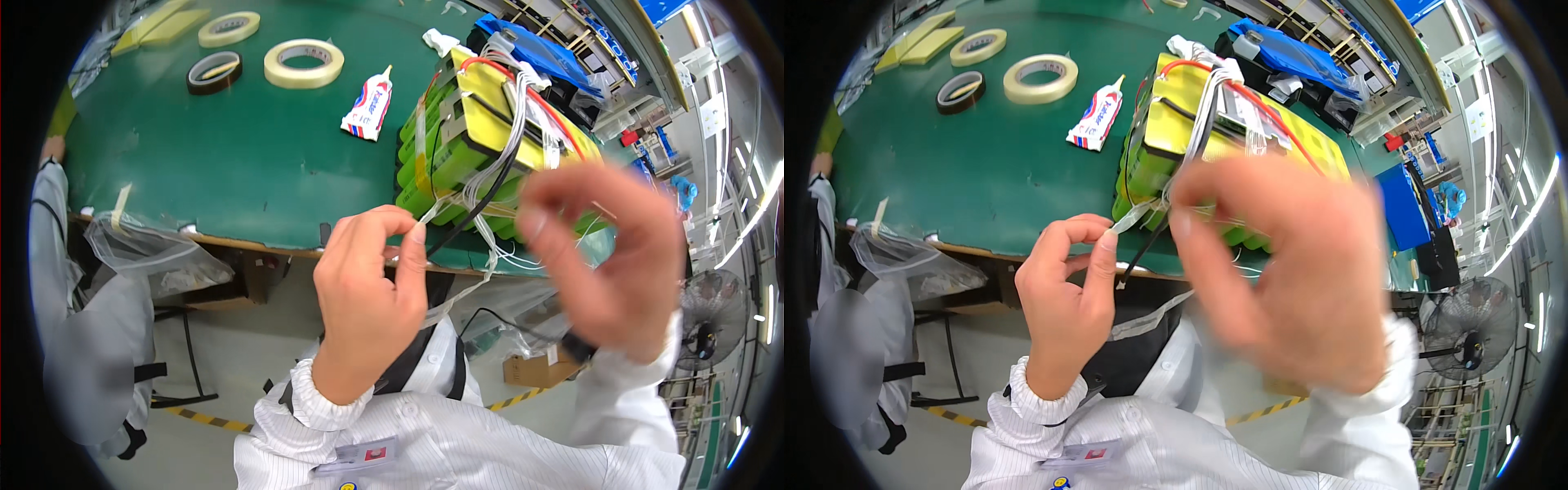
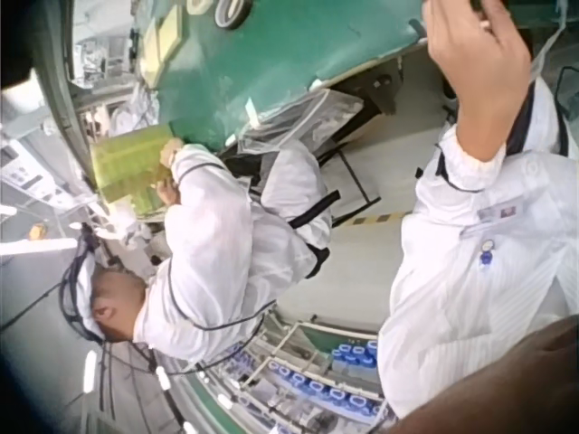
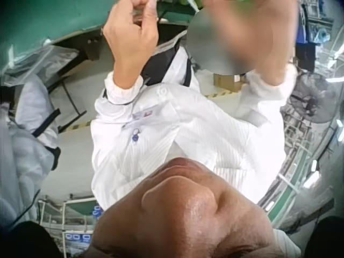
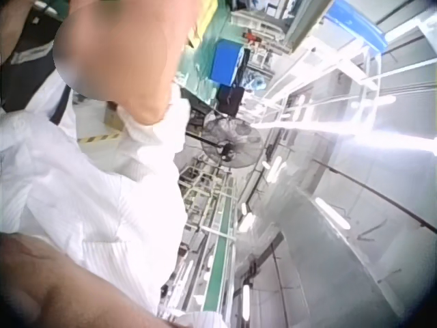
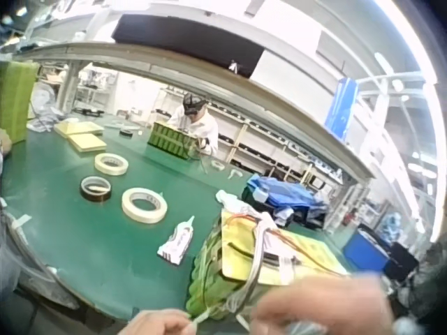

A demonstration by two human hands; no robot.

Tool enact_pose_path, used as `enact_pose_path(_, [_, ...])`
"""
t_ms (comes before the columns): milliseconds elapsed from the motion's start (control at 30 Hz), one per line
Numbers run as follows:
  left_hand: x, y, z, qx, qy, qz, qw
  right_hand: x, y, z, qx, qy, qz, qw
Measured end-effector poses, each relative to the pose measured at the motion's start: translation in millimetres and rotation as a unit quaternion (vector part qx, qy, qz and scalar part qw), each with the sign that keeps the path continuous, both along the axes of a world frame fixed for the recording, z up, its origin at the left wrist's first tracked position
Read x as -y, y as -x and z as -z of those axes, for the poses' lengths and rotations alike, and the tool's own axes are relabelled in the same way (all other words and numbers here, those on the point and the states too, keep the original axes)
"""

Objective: The person organizes and secures white wires connected to a green cylindrical battery pack using clear adhesive tape. They repeatedly wrap the tape around the wire bundles and the battery pack to maintain neatness and stability.

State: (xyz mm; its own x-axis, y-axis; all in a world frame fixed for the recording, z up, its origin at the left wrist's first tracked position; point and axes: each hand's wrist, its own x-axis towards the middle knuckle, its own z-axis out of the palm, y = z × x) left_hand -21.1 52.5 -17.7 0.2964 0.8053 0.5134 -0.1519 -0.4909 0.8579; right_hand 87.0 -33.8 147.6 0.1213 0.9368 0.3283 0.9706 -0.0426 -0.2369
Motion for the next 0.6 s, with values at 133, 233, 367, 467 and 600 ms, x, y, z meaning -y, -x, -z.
enact_pose_path(133, [-7, 1, -12, 0.047, 0.171, 0.163, 0.971, 25, 6, 65, -0.276, -0.018, 0.167, 0.946])
enact_pose_path(233, [-14, 2, -3, 0.089, 0.202, 0.227, 0.949, 17, 10, 119, -0.343, -0.142, 0.142, 0.918])
enact_pose_path(367, [-24, 6, 8, 0.108, 0.188, 0.254, 0.942, 9, 16, 138, -0.247, -0.214, 0.125, 0.937])
enact_pose_path(467, [-23, 2, 6, 0.121, 0.184, 0.284, 0.933, 1, 8, 142, -0.124, -0.252, 0.132, 0.951])
enact_pose_path(600, [-17, -1, 11, 0.124, 0.158, 0.289, 0.936, -3, 6, 150, -0.083, -0.246, 0.156, 0.953])
